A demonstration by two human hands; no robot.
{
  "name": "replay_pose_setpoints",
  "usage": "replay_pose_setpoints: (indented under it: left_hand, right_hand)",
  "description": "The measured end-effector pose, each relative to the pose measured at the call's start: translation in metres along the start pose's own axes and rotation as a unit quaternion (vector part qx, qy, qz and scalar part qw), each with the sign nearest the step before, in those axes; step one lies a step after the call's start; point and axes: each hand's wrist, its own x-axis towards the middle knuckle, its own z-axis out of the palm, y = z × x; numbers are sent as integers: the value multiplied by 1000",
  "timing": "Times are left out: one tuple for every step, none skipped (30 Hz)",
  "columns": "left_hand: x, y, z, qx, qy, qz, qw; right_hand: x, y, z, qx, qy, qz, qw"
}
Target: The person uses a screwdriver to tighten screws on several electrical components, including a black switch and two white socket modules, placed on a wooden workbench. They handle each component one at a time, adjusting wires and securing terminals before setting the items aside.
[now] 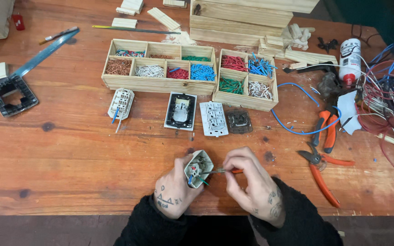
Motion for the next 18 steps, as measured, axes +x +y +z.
replay_pose_setpoints:
  left_hand:
    - [0,-2,1,-3,-15,-4,1000]
    - [0,-2,1,-3,-15,-4,1000]
    - [0,-2,1,3,-21,-7,1000]
    - [0,-1,0,8,-29,-7,1000]
    - [0,-1,0,9,-30,-6,999]
    - [0,-1,1,8,-29,-9,999]
    - [0,-1,1,7,-29,-13,999]
    - [1,1,0,7,-28,-14,999]
    - [1,2,-1,9,-1,1,1000]
    - [-1,3,0,9,23,15,1000]
    - [-1,2,-2,9,22,14,1000]
    - [-1,2,-3,2,-9,5,1000]
    - [0,2,-5,-5,-40,-3,999]
    - [0,2,-5,-5,-39,-1,999]
    - [-1,3,-5,0,-31,-7,1000]
    - [-1,4,-5,5,-21,-12,1000]
    - [1,5,-4,4,-19,-11,1000]
    - [0,4,-4,3,-11,-3,1000]
  right_hand:
    - [-1,0,0,17,1,14,1000]
    - [0,1,0,18,1,14,1000]
    - [0,2,-1,7,16,25,1000]
    - [0,3,-2,-4,33,36,999]
    - [-4,6,-1,-4,34,38,999]
    - [-6,9,-1,-23,31,34,999]
    - [-10,13,-1,-41,27,30,998]
    - [-8,12,-2,-41,26,29,998]
    - [-7,11,-3,-35,14,23,999]
    - [-7,9,-4,-29,2,19,999]
    - [-10,10,-4,-29,0,21,999]
    - [-11,10,-4,-26,3,52,998]
    - [-12,10,-5,-23,6,83,996]
    - [-11,8,-6,-24,7,82,996]
    - [-10,7,-6,-24,6,56,998]
    - [-9,6,-7,-24,5,29,999]
    - [-6,3,-9,-25,5,27,999]
    - [-4,1,-10,-17,-19,11,1000]
